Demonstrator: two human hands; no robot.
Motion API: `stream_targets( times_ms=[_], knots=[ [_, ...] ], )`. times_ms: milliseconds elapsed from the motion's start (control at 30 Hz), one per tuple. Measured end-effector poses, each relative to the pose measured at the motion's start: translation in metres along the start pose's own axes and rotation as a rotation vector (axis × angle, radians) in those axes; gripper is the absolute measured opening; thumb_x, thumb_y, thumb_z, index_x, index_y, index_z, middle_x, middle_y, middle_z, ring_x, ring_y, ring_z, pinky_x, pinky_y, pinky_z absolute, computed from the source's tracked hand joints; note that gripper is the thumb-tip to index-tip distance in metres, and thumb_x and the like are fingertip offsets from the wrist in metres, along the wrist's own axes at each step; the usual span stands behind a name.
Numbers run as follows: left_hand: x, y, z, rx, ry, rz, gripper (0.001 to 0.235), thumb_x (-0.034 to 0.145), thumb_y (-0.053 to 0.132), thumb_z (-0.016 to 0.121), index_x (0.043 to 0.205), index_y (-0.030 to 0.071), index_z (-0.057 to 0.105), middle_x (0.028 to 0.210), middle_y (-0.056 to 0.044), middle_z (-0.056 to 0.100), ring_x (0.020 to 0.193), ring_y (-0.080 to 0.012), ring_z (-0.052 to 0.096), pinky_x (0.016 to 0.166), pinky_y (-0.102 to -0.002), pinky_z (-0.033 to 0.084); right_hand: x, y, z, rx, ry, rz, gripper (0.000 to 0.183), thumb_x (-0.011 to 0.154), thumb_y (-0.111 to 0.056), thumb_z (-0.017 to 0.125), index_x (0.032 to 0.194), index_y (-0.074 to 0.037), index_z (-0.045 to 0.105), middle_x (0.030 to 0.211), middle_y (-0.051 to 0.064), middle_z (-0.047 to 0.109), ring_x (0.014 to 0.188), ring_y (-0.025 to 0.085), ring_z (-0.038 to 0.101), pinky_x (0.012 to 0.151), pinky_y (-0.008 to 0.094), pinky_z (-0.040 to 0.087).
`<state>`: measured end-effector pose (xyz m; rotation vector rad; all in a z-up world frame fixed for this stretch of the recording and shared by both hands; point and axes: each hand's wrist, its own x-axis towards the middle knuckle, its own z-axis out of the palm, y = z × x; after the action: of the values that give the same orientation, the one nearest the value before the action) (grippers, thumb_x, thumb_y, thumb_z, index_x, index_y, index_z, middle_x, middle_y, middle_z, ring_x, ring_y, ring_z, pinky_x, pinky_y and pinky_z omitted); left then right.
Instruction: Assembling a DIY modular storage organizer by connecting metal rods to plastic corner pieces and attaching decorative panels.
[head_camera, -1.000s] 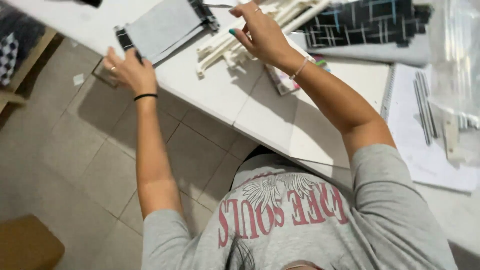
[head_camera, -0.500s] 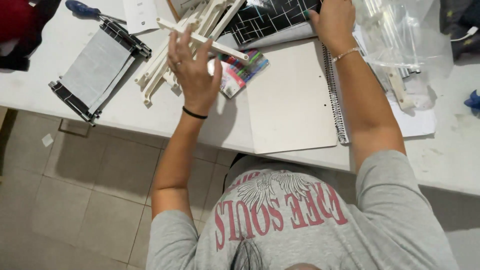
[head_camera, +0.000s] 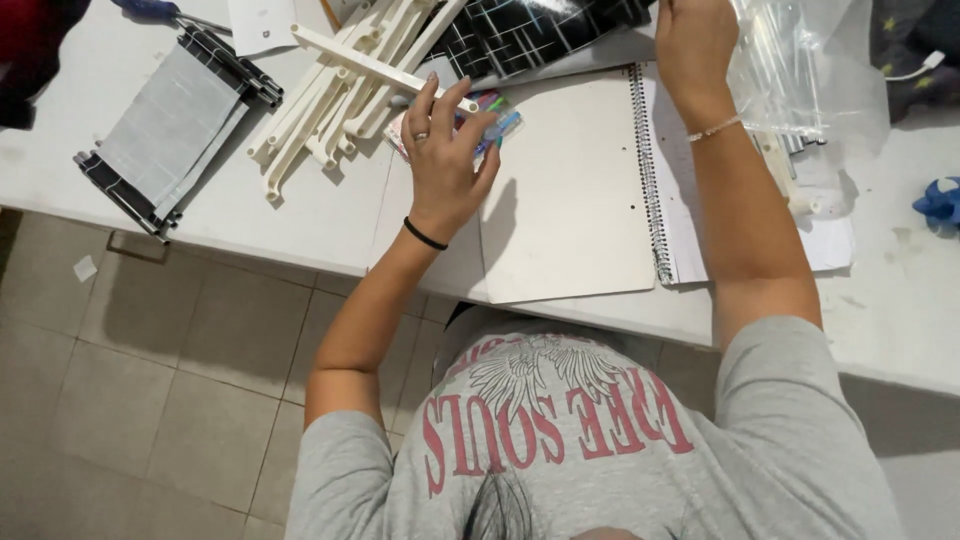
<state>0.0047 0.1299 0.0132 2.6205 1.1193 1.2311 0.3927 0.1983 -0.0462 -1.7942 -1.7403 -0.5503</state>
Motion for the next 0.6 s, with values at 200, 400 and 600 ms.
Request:
stream_targets(
  times_ms=[200, 400, 600],
  knots=[
    [-0.012, 0.004, 0.009, 0.026, 0.007, -0.018, 0.049, 0.092, 0.011, 0.077, 0.137, 0.017, 0.056, 0.158, -0.011, 0.038, 0.152, -0.0375, 0.029, 0.120, -0.056, 0.034, -0.020, -0.020, -0.078, 0.806, -0.170, 0.036, 0.019, 0.114, 0.016, 0.050, 0.108, -0.001, 0.045, 0.093, 0.013, 0.047, 0.084, 0.024, 0.046, 0.080, 0.040, 0.040],
    [-0.023, 0.005, 0.022, 0.302, 0.107, 0.179, 0.082, 0.093, 0.019, 0.092, 0.153, 0.021, 0.037, 0.164, -0.009, 0.028, 0.155, -0.0347, 0.025, 0.123, -0.068, 0.029, -0.064, -0.042, -0.162, 0.985, -0.553, -0.147, 0.034, 0.103, 0.024, 0.049, 0.117, -0.001, 0.067, 0.140, 0.024, 0.061, 0.133, 0.033, 0.058, 0.109, 0.042, 0.053],
    [-0.036, 0.041, 0.002, 0.160, 0.031, 0.514, 0.027, 0.101, -0.004, 0.077, 0.085, 0.014, 0.063, 0.094, 0.000, 0.065, 0.098, -0.0211, 0.067, 0.120, -0.062, 0.024, -0.106, -0.018, -0.180, 0.663, -0.617, -0.025, 0.035, 0.100, 0.018, 0.059, 0.125, -0.004, 0.072, 0.138, 0.020, 0.059, 0.110, 0.027, 0.061, 0.090, 0.037, 0.049]
  ],
)
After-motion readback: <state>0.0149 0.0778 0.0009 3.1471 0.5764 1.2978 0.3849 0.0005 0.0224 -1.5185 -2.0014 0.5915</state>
